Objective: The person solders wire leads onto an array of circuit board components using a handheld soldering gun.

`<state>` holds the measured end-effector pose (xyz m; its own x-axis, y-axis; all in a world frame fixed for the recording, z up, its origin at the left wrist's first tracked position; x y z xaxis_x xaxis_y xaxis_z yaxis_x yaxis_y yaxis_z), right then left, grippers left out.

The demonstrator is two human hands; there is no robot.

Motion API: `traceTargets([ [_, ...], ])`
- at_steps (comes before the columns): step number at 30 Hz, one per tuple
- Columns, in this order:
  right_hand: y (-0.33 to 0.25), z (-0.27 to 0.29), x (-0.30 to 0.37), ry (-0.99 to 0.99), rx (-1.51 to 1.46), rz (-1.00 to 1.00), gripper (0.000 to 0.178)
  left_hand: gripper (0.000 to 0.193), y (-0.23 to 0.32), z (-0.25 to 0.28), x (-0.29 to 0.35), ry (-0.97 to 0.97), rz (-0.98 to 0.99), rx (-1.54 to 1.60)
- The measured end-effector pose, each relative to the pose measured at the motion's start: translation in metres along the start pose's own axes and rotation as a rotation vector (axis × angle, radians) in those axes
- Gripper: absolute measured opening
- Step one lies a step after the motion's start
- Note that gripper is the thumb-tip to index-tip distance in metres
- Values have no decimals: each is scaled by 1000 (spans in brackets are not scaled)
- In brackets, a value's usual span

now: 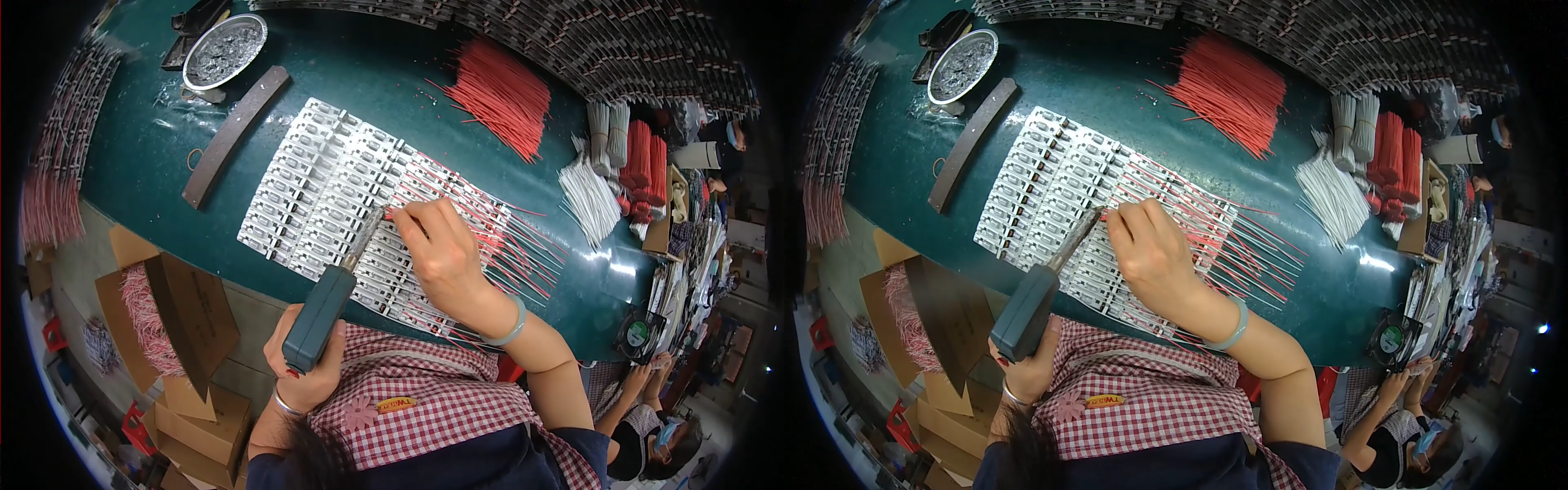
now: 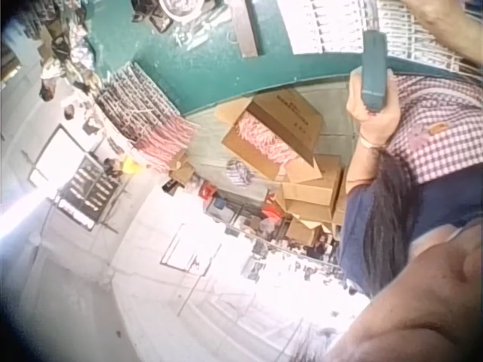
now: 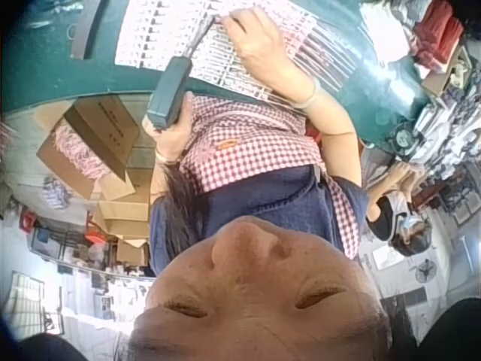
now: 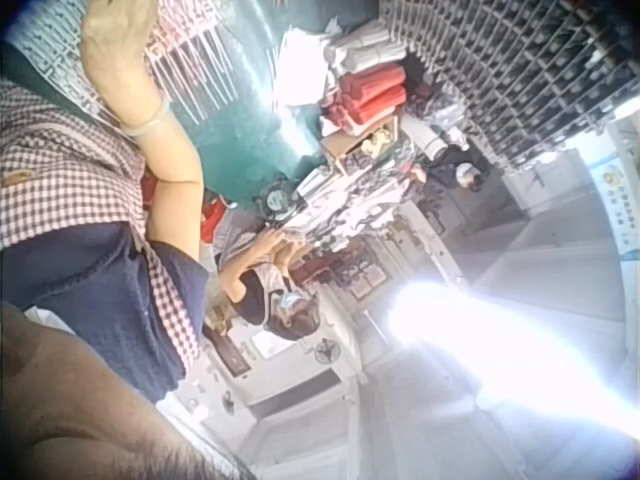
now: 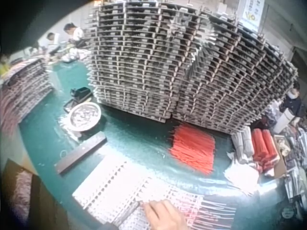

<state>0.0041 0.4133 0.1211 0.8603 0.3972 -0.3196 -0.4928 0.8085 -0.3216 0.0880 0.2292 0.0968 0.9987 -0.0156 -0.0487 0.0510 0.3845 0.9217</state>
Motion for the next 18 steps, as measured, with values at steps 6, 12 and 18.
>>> traceTargets([
  [6, -1, 0, 0, -11, 15, 6, 35, 19, -10, 2, 10, 55, 36, 57],
  [12, -3, 1, 0, -5, 25, 5, 33, 22, -6, 10, 13, 97, -18, 40],
  [18, -8, 8, 4, 55, 36, 33, 34, 22, -3, 11, 14, 120, -71, 24],
])
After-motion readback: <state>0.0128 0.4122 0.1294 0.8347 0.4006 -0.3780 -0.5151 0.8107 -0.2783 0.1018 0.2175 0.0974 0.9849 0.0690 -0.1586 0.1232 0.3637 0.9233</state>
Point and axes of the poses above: each hand's wrist, its own x-axis away from the middle knuckle, its own z-axis out of the back of the hand, y = z × x, the point moved 8 cm from there along -x, towards the middle knuckle, and after that the axes turned 6 degrees about -z, right-handed, at the moved point
